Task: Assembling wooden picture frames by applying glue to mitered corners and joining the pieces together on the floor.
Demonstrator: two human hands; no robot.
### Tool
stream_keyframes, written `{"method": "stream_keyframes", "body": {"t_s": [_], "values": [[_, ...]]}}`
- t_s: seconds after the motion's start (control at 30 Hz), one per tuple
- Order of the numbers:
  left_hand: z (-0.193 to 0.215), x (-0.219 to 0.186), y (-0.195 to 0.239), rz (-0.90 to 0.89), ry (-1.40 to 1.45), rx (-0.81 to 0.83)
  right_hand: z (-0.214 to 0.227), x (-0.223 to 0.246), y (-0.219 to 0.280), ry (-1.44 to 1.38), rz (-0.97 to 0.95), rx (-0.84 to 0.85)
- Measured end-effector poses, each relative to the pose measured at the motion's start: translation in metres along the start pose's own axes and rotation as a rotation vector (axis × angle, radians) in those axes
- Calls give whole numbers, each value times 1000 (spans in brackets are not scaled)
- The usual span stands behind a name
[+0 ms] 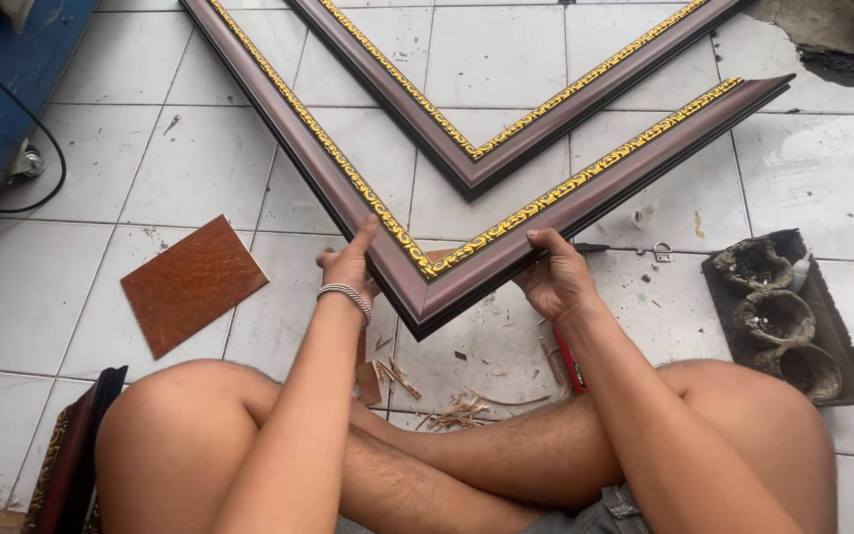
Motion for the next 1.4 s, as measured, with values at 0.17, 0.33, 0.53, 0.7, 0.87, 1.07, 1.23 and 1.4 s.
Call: {"method": "stream_keyframes", "body": {"t_s": [0.17,0.33,0.53,0.7,0.87,1.07,1.23,1.4], "values": [[9,27,-20,-111,71,186,7,-1,1,51,47,-25],[-11,25,-7,-185,108,277,5,20,23,49,124,-85],[-75,16,5,-159,120,554,2,70,50,-108,321,-183],[-154,38,4,-137,184,682,-52,136,133,-292,523,-322],[-229,75,15,-92,-109,597,-22,166,133,-337,732,-521],[-262,120,15,119,-221,658,26,172,127,-217,999,-616],[-270,159,-12,193,-225,739,24,177,134,-88,1090,-711],[-270,166,-17,211,-199,786,78,169,98,165,1288,-647]]}}
Point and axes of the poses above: each hand's wrist, its own y-axis away from the middle knuckle, its own z-axis out of the back of the hand, x = y × z, the point moved 1 cm from there along -y, towards the middle knuckle, and after that the axes turned 9 degrees about y, right-handed, at the moved point
